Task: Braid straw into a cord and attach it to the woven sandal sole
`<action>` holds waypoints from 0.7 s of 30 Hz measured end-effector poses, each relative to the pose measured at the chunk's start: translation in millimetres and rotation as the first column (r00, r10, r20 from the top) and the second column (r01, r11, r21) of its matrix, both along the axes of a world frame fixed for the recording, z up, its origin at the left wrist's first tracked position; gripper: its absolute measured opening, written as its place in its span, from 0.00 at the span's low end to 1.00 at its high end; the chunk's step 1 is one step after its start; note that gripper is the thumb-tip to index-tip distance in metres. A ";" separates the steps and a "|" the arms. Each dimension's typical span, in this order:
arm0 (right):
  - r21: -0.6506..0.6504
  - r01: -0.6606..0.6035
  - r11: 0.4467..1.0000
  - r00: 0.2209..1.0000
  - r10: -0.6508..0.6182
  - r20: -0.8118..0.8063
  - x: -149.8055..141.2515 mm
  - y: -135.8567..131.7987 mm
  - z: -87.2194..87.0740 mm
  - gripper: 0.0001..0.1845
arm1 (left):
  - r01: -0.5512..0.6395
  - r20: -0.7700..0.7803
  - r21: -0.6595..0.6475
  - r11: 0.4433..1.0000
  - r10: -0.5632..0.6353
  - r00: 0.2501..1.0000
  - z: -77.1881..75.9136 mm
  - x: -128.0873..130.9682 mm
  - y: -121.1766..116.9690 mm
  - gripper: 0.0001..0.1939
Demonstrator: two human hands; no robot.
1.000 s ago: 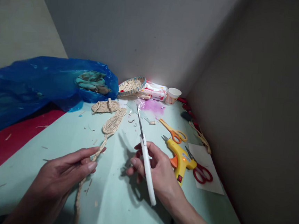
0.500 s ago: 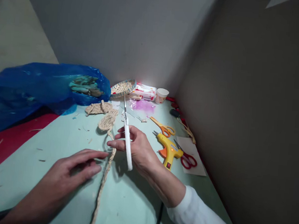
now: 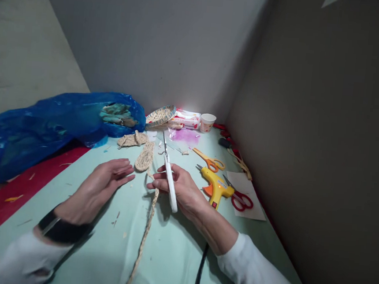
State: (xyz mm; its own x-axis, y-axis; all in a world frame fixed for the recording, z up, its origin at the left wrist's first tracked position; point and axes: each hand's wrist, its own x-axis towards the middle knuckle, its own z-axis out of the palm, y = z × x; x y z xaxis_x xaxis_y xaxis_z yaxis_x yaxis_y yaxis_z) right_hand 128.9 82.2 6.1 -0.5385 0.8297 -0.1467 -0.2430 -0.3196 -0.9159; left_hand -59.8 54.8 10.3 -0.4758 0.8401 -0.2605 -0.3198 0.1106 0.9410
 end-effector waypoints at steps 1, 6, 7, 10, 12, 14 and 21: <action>0.000 -0.012 1.000 1.000 0.012 -0.003 0.4 -1.2 1.0 0.19 | 0.038 -0.015 0.004 0.999 -0.038 0.999 -3.3 0.3 7.7 0.08; 0.032 -0.009 0.999 1.000 0.010 -0.026 4.2 -1.2 6.0 0.19 | 0.145 -0.205 0.000 0.989 -0.142 0.968 -4.7 -7.8 27.5 0.09; 0.037 0.009 0.999 1.000 -0.008 -0.023 5.5 0.2 7.3 0.19 | 0.148 -0.273 -0.005 0.989 -0.143 0.951 -3.8 -12.2 28.4 0.09; 0.052 0.079 0.995 0.997 -0.079 -0.016 11.8 6.1 12.7 0.19 | 0.136 -0.515 0.000 0.991 -0.116 0.849 0.1 -32.8 28.6 0.06; 0.069 0.123 0.990 0.992 -0.121 -0.034 17.8 10.9 17.4 0.20 | 0.139 -0.663 0.026 0.990 -0.087 0.743 4.2 -51.1 27.9 0.03; 0.080 0.164 0.983 0.986 -0.160 -0.053 24.2 16.1 22.0 0.20 | 0.157 -0.770 0.050 0.986 -0.062 0.636 8.2 -69.7 26.5 0.02; 0.057 0.279 0.959 0.957 -0.273 -0.098 36.0 30.4 43.4 0.19 | 0.396 -0.925 0.006 0.918 -0.145 0.350 -6.1 -92.0 17.0 0.15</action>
